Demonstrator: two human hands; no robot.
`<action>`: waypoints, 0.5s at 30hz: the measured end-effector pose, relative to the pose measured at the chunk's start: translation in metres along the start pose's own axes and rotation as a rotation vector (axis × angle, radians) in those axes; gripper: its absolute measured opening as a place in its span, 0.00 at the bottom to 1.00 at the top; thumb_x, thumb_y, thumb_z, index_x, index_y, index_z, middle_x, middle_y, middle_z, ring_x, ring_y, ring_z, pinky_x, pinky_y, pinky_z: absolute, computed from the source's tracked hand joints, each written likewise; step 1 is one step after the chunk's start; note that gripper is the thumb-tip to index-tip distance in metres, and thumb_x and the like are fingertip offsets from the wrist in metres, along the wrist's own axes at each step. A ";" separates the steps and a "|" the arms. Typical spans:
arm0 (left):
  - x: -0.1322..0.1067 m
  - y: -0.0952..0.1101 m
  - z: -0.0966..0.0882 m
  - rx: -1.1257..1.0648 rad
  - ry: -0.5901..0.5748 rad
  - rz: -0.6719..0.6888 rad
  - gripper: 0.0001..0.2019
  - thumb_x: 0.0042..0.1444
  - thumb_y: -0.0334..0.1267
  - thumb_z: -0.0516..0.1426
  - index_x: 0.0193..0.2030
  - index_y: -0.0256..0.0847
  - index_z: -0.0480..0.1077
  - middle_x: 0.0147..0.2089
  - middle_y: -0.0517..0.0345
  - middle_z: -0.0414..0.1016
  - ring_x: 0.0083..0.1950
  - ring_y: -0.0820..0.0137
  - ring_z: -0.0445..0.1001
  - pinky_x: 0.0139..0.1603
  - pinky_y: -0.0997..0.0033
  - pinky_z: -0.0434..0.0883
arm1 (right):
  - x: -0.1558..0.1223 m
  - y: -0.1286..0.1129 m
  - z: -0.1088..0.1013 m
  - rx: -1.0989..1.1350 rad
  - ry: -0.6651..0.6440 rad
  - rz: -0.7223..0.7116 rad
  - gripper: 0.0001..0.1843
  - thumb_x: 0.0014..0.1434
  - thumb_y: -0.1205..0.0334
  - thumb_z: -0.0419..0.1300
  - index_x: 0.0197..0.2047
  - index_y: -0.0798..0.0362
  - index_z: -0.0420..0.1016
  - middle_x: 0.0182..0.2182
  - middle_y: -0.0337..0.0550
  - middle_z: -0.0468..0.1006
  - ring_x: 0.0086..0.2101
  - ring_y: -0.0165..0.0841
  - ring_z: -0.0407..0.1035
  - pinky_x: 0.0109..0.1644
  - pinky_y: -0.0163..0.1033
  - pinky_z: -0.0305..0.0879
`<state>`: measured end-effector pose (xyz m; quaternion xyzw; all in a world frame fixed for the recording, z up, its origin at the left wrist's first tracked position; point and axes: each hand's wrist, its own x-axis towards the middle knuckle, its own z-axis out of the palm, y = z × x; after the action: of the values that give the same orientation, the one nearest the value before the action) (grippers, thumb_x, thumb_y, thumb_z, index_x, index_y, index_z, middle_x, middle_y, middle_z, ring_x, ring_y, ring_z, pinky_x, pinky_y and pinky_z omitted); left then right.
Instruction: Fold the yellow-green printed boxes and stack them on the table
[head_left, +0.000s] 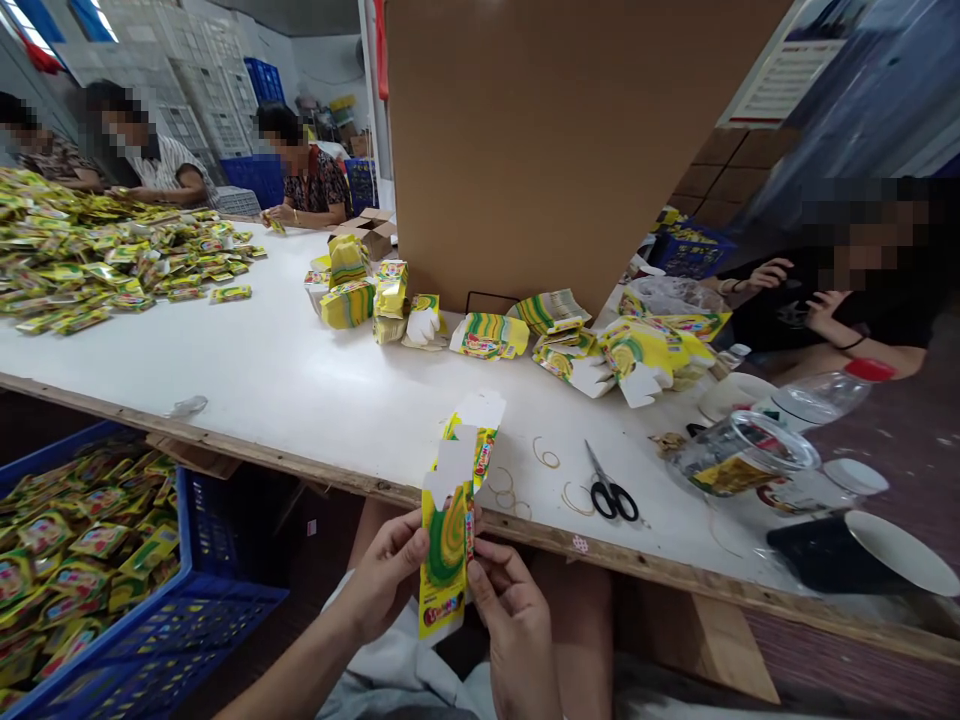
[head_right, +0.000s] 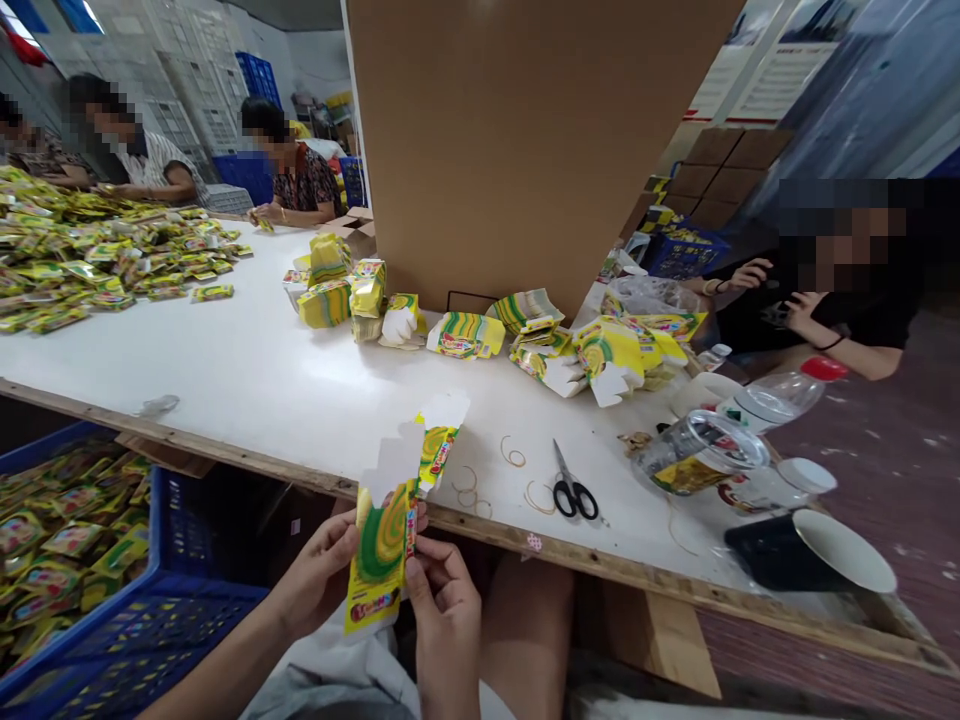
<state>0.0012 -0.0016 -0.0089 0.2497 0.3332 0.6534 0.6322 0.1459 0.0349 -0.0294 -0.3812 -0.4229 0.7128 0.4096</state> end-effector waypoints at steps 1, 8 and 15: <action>0.000 0.001 0.000 -0.040 -0.012 -0.027 0.22 0.53 0.49 0.64 0.52 0.42 0.78 0.52 0.46 0.81 0.57 0.52 0.76 0.59 0.56 0.71 | 0.000 0.002 0.001 -0.007 0.006 -0.009 0.15 0.54 0.52 0.69 0.40 0.53 0.80 0.38 0.48 0.83 0.39 0.39 0.77 0.45 0.41 0.73; -0.002 0.001 0.000 0.017 0.018 0.008 0.24 0.48 0.48 0.68 0.51 0.41 0.78 0.48 0.46 0.82 0.52 0.56 0.78 0.56 0.62 0.71 | -0.001 -0.003 0.003 -0.086 0.015 -0.025 0.20 0.52 0.52 0.70 0.45 0.52 0.80 0.43 0.50 0.83 0.42 0.41 0.77 0.46 0.43 0.74; -0.002 0.003 0.005 0.054 0.048 0.002 0.26 0.45 0.48 0.69 0.50 0.39 0.78 0.46 0.46 0.83 0.49 0.56 0.79 0.51 0.63 0.73 | -0.004 -0.009 0.005 -0.202 0.050 -0.047 0.20 0.50 0.52 0.70 0.43 0.54 0.80 0.38 0.51 0.83 0.37 0.42 0.77 0.38 0.41 0.75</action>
<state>0.0036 -0.0033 -0.0030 0.2510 0.3656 0.6506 0.6165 0.1456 0.0325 -0.0189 -0.4280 -0.4913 0.6469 0.3962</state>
